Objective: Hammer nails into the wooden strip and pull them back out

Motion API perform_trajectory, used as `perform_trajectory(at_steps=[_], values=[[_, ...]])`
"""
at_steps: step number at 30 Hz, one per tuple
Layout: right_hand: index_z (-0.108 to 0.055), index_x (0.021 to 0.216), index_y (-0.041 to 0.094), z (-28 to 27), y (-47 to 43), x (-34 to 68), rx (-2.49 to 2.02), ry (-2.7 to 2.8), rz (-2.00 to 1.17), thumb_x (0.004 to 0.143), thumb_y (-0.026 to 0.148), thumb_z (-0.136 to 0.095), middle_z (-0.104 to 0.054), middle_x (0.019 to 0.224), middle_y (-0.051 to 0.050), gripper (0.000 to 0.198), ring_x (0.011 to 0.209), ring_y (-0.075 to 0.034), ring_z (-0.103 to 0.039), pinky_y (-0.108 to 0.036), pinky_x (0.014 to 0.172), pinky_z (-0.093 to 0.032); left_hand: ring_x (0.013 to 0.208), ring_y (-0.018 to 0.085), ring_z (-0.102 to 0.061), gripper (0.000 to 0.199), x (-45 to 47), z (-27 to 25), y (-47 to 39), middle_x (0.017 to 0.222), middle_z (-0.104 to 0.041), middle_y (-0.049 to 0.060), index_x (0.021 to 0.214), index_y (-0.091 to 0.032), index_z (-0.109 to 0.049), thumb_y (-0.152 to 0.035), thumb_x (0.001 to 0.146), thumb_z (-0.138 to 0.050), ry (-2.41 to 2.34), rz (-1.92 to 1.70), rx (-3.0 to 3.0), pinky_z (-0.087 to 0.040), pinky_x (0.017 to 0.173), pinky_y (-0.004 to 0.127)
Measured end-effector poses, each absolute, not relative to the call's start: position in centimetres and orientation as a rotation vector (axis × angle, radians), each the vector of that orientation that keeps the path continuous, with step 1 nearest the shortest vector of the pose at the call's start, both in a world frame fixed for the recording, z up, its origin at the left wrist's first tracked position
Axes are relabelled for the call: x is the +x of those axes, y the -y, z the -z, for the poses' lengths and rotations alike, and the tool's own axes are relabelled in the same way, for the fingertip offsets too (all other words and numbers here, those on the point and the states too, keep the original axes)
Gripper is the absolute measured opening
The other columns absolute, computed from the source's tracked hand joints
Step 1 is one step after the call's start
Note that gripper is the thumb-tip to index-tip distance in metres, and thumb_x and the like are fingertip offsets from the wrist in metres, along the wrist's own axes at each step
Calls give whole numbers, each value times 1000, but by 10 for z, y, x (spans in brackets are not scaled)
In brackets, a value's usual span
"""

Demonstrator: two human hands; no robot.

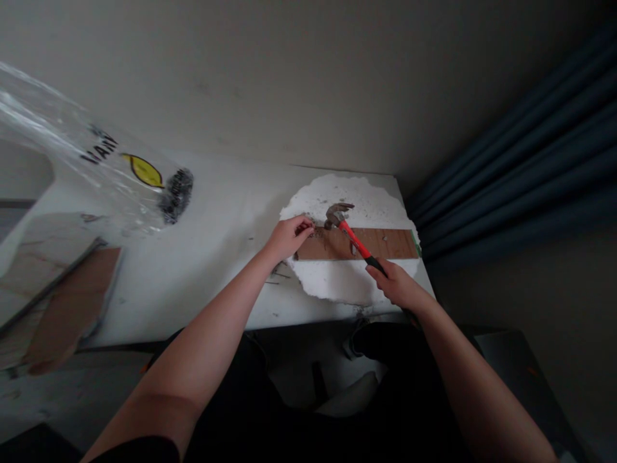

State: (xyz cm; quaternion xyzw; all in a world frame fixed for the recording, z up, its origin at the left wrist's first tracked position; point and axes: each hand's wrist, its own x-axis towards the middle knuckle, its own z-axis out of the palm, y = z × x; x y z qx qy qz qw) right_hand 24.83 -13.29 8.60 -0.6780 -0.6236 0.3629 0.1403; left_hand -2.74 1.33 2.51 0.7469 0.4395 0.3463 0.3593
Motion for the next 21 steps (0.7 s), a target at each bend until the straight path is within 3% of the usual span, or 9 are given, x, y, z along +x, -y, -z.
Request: perform_trajectory(at_steps=[21], values=[[-62,100,20,-89,133,246,-1951,1739,-1074,98,47,-50,-57,64,0,29,57,-16,-53,-26,51,-38,80,19,-67,16,-29,-25,-12,88,-73,3,93,-22,-67,-34,88,-58,-1162,-890,1956,-51,78,31]])
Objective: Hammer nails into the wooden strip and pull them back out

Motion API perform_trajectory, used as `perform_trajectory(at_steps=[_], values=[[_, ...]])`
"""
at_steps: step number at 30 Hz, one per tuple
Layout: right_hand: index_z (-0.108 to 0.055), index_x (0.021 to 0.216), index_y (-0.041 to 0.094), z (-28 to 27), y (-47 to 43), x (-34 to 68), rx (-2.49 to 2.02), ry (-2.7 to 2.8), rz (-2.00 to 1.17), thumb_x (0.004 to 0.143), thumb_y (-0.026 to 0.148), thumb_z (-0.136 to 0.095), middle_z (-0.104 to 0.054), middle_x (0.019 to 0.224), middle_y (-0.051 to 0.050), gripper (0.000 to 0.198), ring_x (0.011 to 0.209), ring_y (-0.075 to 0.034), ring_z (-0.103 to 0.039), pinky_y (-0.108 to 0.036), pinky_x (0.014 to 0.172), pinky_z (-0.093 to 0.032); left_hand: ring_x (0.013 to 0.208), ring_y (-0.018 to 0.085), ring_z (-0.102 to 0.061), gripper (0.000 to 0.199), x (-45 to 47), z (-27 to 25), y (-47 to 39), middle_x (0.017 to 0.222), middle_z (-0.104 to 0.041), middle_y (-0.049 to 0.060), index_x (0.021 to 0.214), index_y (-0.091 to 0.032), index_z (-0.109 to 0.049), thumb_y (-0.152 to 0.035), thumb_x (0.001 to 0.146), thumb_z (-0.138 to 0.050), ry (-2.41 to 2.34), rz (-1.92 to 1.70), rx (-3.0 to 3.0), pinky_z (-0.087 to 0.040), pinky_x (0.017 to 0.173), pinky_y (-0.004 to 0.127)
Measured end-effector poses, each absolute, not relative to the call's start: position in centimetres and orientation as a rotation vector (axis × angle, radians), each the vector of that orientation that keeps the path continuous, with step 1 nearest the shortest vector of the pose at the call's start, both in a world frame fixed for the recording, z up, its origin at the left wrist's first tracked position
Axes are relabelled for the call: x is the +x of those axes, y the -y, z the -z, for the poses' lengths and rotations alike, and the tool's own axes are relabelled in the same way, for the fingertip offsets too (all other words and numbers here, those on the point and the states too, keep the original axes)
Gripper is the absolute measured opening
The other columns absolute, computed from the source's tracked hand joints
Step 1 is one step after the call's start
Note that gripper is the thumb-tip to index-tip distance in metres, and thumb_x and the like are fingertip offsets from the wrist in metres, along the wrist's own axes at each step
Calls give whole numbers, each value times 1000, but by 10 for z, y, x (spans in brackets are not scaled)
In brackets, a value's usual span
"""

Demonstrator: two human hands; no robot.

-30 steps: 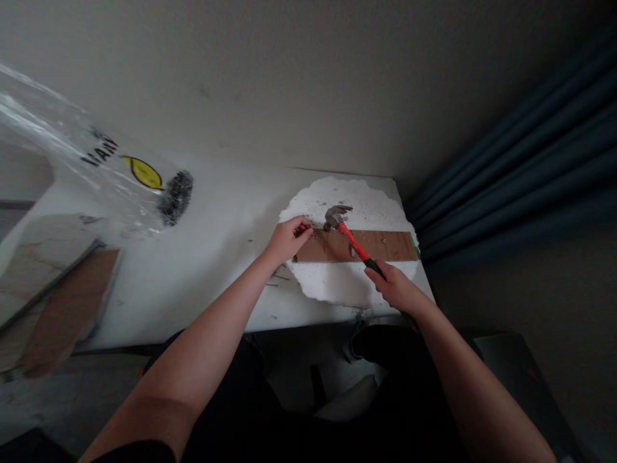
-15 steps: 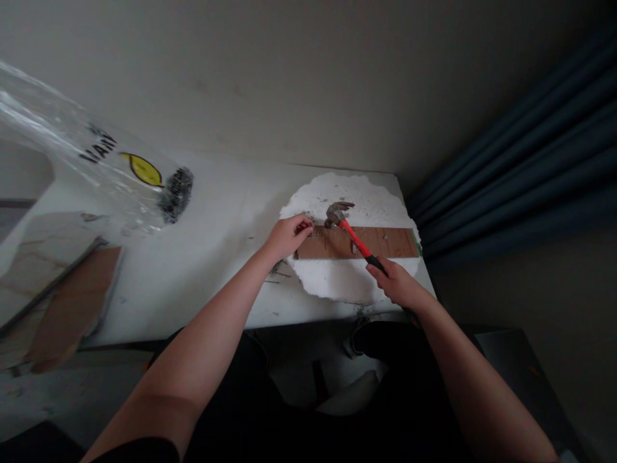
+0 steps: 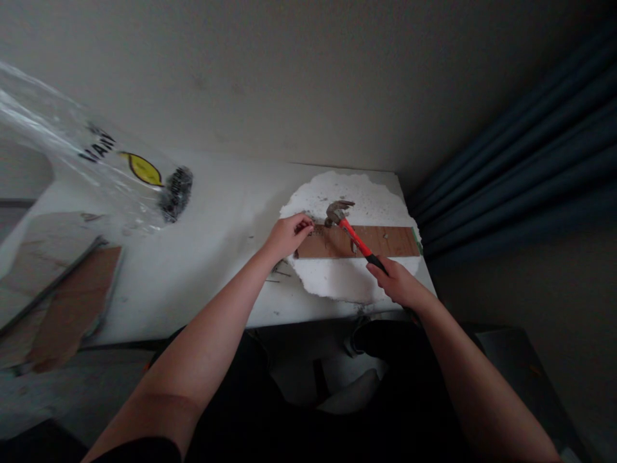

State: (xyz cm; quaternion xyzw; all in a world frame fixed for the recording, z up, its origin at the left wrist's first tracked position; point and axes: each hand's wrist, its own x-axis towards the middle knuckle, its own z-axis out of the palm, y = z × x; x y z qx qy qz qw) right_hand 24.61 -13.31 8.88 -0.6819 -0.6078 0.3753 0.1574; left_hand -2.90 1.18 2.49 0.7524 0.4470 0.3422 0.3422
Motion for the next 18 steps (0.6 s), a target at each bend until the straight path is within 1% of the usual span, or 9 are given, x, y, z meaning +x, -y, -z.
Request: perform_trajectory(at_steps=[4,9,14,18], values=[[-63,100,20,-90,132,245,-1973,1722,-1076,97,45,-52,-58,64,-1,27,58,-17,-54,-26,51,-39,81,19,-67,16,-29,-24,-12,89,-74,3,93,-22,-67,-35,88,-58,-1171,-883,1956,-52,78,32],[-60,98,21,-89,132,246,-1960,1734,-1082,98,46,-50,-55,62,0,28,56,-16,-53,-26,51,-38,82,19,-67,16,-29,-22,-13,90,-74,3,93,-22,-67,-35,88,-58,-1163,-894,1955,-52,78,31],[-58,93,21,-90,133,245,-1969,1752,-1075,98,47,-49,-57,65,0,27,55,-15,-51,-25,51,-36,80,19,-67,16,-30,-22,-12,90,-74,4,94,-21,-68,-34,88,-59,-1148,-910,1972,-52,78,32],[-57,94,22,-92,133,245,-1969,1767,-1074,98,47,-49,-57,65,0,27,55,-15,-50,-26,51,-35,81,19,-67,17,-30,-23,-10,90,-74,4,94,-21,-68,-34,89,-58,-1161,-900,1970,-52,77,32]])
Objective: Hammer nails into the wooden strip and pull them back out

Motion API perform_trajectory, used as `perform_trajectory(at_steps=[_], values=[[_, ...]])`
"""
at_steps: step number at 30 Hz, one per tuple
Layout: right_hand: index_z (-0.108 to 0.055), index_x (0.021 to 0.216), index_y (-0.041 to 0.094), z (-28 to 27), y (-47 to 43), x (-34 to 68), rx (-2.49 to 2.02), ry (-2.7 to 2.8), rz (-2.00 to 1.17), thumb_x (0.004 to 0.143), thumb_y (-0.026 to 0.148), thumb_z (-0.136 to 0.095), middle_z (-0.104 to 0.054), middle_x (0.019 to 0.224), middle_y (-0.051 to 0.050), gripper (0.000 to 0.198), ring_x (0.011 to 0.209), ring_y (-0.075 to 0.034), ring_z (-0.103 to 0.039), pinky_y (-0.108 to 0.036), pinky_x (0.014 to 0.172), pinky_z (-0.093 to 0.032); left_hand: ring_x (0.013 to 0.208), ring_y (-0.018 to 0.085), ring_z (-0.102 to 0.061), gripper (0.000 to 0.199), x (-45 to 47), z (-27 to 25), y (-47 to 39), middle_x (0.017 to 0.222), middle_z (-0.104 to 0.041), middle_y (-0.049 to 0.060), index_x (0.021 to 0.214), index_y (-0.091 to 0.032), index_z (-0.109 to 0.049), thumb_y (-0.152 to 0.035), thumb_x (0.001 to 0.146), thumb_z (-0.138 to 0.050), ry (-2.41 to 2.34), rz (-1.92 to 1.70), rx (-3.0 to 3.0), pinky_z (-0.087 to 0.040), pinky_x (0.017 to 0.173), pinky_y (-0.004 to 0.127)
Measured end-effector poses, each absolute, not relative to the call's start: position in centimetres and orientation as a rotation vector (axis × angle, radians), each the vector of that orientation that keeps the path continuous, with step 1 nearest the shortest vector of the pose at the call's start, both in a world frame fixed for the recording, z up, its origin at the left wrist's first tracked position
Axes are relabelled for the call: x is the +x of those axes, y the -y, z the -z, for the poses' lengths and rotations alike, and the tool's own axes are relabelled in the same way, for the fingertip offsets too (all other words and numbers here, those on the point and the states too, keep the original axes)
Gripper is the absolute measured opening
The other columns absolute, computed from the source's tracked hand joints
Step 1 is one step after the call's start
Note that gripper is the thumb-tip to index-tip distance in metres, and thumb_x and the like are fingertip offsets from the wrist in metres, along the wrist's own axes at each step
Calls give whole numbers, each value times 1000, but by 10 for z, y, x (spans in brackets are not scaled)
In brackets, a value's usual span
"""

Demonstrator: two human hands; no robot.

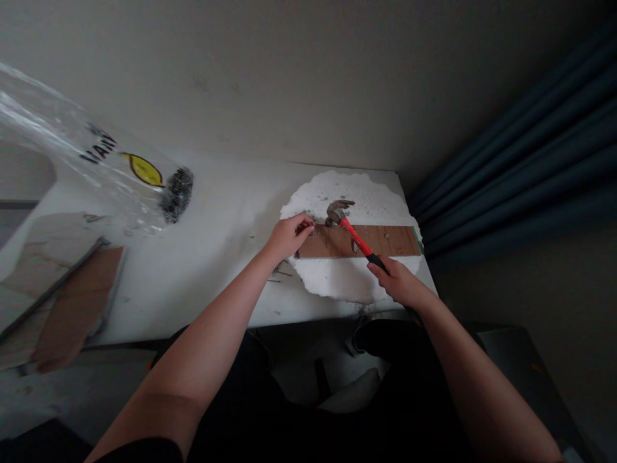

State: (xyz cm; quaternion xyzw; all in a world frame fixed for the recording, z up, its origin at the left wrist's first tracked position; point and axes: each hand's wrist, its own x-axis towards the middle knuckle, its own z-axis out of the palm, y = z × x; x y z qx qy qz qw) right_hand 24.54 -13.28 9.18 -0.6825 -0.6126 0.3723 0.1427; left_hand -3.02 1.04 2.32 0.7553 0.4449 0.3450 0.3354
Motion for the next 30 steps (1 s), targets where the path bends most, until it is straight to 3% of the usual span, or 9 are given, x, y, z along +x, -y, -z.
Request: perform_trajectory(at_steps=[9,14,21,30], values=[[-56,94,21,-104,145,238,-1858,1711,-1049,99,51,-47,-54,66,1,32,53,-13,-47,-26,49,-34,85,21,-68,17,-30,-25,-8,93,-74,6,96,-20,-67,-32,91,-56,-1177,-867,2088,-51,80,33],[-57,106,20,-140,164,231,-1692,1645,-1156,101,53,-45,-50,68,4,35,52,-10,-43,-24,49,-34,89,22,-67,18,-31,-24,-8,95,-73,6,97,-20,-67,-33,93,-54,-1170,-805,2194,-51,83,34],[-55,98,21,-143,169,216,-1700,1850,-1119,102,50,-44,-52,68,2,31,59,-12,-44,-26,53,-31,102,25,-65,18,-32,-18,-10,109,-68,11,93,-18,-66,-31,94,-54,-1155,-851,2281,-51,91,36],[-52,93,23,-129,162,211,-1779,1880,-1029,102,47,-43,-54,70,1,27,63,-15,-48,-28,58,-32,84,24,-62,13,-29,-19,-7,91,-64,9,85,-20,-56,-29,93,-55,-1252,-812,2254,-50,77,35]])
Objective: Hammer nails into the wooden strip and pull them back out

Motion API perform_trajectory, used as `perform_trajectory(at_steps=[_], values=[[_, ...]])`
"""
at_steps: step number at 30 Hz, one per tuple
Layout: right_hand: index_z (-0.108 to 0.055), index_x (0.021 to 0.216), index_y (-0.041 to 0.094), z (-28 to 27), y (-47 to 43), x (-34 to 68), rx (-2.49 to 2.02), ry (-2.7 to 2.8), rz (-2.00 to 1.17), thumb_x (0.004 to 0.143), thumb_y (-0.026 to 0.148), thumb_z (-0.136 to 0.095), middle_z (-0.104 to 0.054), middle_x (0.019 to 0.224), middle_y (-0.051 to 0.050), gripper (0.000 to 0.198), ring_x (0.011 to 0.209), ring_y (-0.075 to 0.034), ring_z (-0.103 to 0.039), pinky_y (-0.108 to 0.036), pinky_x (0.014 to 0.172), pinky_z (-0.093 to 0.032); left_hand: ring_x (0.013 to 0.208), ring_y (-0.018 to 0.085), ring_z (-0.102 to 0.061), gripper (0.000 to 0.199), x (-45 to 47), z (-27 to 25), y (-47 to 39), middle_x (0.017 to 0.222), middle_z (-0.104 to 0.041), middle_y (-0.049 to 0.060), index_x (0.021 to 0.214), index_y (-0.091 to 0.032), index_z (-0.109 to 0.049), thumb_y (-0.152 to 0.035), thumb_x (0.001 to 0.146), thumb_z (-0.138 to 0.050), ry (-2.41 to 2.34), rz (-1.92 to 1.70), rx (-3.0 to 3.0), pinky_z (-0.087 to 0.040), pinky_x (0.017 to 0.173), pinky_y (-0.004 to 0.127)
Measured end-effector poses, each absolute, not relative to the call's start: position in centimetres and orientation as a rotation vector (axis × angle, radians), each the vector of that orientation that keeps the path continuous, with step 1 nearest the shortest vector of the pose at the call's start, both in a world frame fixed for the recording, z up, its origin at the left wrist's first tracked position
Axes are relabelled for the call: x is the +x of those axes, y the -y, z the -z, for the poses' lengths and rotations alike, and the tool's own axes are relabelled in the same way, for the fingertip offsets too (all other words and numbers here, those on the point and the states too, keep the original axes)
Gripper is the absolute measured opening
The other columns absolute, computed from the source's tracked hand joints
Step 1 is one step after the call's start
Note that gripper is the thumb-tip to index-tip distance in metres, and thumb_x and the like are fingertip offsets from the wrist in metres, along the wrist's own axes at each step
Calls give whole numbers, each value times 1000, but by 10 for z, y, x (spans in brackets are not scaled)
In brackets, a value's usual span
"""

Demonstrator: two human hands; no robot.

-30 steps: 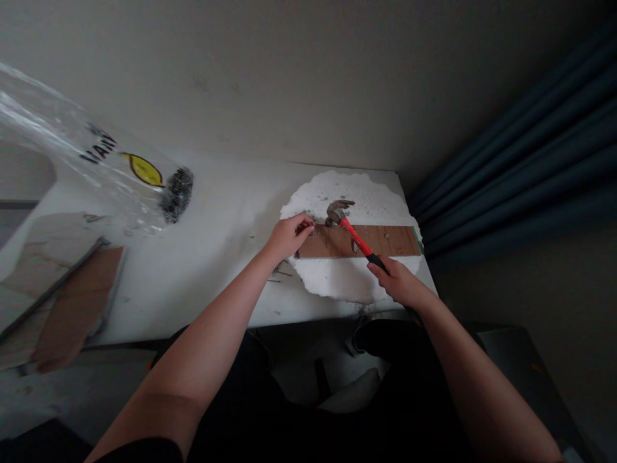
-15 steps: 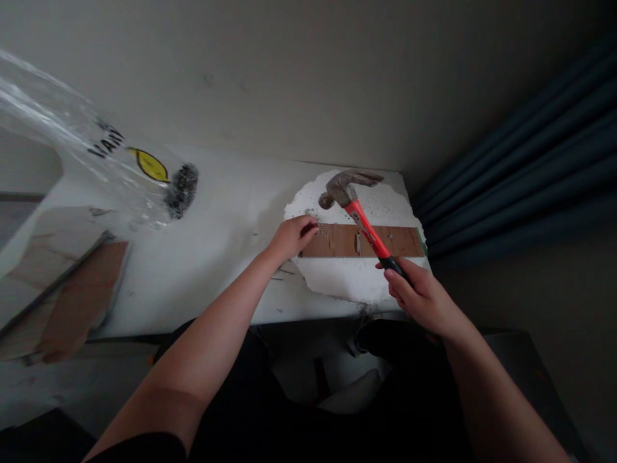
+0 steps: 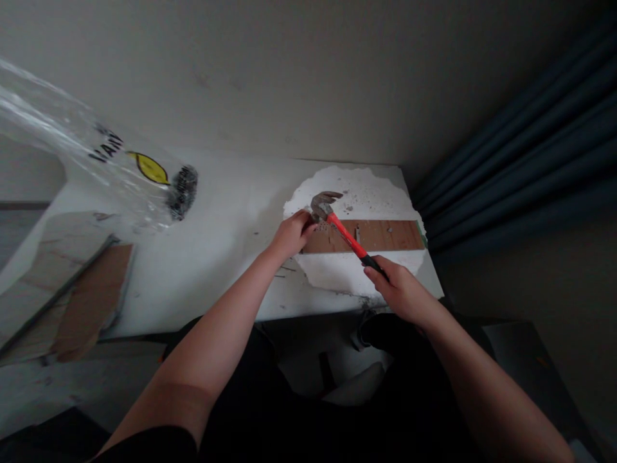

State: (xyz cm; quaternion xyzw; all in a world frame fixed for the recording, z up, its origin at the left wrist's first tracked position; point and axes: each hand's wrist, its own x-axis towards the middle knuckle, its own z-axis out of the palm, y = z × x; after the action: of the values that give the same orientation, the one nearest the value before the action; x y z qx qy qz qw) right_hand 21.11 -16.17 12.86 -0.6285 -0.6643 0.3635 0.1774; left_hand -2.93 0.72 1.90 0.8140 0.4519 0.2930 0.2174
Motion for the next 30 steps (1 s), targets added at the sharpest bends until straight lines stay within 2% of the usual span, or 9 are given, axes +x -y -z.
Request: perform_trajectory(at_steps=[24,30], values=[[-52,94,23,-126,165,209,-1777,1876,-1040,102,47,-42,-54,71,1,27,64,-16,-48,-28,60,-32,93,25,-64,11,-28,-17,-7,96,-66,10,93,-19,-60,-28,94,-55,-1289,-735,2265,-50,82,35],[-52,95,23,-127,165,206,-1811,1872,-1043,102,47,-42,-55,71,1,27,64,-16,-49,-29,61,-32,89,24,-63,10,-29,-17,-8,94,-65,10,89,-19,-60,-27,93,-56,-1231,-756,2243,-50,80,35]])
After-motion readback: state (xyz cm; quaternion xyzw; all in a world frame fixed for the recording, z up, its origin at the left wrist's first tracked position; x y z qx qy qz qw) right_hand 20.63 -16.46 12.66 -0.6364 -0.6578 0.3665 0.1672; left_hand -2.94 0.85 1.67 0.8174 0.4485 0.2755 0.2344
